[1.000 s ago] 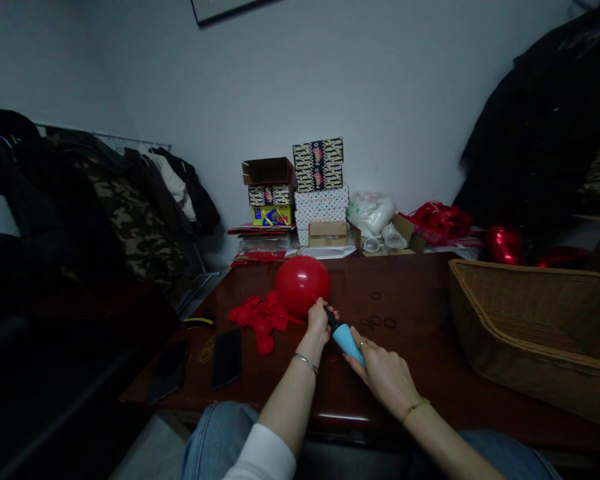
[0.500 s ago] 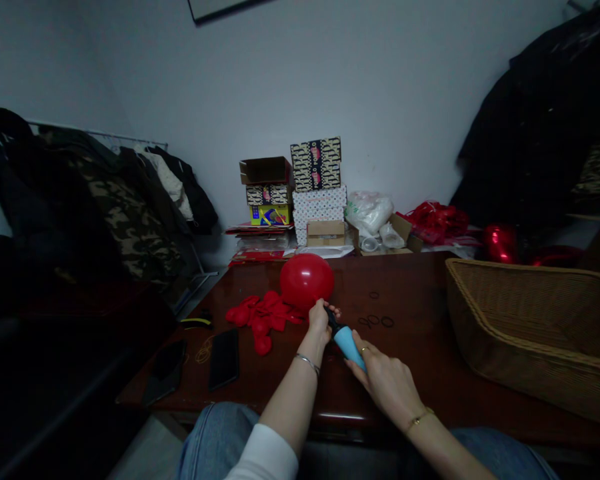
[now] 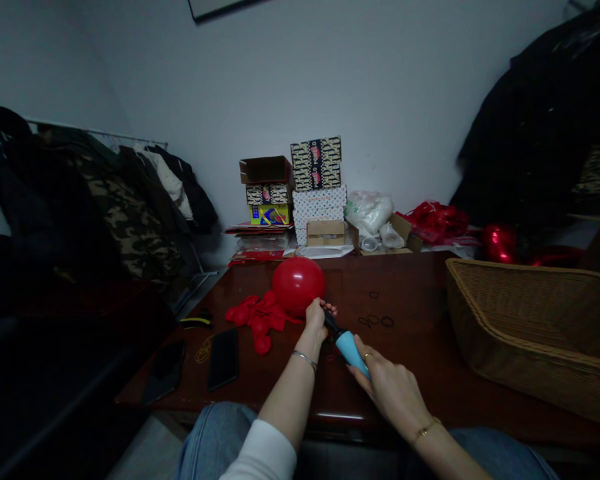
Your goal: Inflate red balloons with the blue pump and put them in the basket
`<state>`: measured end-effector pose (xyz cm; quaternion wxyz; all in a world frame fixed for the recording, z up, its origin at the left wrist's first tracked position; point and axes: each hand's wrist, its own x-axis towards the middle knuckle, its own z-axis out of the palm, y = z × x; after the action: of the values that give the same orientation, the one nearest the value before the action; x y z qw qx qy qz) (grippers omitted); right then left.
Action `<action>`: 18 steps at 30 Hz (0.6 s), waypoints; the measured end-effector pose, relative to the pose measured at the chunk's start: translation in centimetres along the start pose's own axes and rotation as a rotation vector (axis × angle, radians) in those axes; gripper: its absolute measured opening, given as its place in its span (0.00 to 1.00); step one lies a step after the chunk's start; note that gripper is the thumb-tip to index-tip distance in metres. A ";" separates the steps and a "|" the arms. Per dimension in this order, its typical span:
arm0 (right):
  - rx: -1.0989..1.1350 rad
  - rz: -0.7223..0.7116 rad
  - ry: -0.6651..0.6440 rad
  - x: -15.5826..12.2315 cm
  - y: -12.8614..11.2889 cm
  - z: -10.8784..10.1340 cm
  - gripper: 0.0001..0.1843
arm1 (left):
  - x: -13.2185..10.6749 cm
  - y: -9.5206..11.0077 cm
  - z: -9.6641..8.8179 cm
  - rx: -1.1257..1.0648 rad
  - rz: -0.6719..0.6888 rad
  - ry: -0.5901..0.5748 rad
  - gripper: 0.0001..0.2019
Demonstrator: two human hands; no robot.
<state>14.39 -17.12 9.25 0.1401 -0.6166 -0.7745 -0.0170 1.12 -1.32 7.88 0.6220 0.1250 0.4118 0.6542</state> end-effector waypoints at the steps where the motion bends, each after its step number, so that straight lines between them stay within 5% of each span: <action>1: 0.004 0.002 -0.005 -0.1 0.0 -0.1 0.27 | 0.0 0.0 0.0 0.005 0.010 -0.012 0.09; 18: 0.055 0.115 -0.043 -3.1 4.7 -0.7 0.28 | 1.2 1.8 -1.5 0.099 0.024 -0.085 0.10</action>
<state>19.64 -19.12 8.52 0.1414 -0.6562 -0.7408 0.0256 -1.36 -0.56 7.75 0.6241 0.1884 0.4153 0.6344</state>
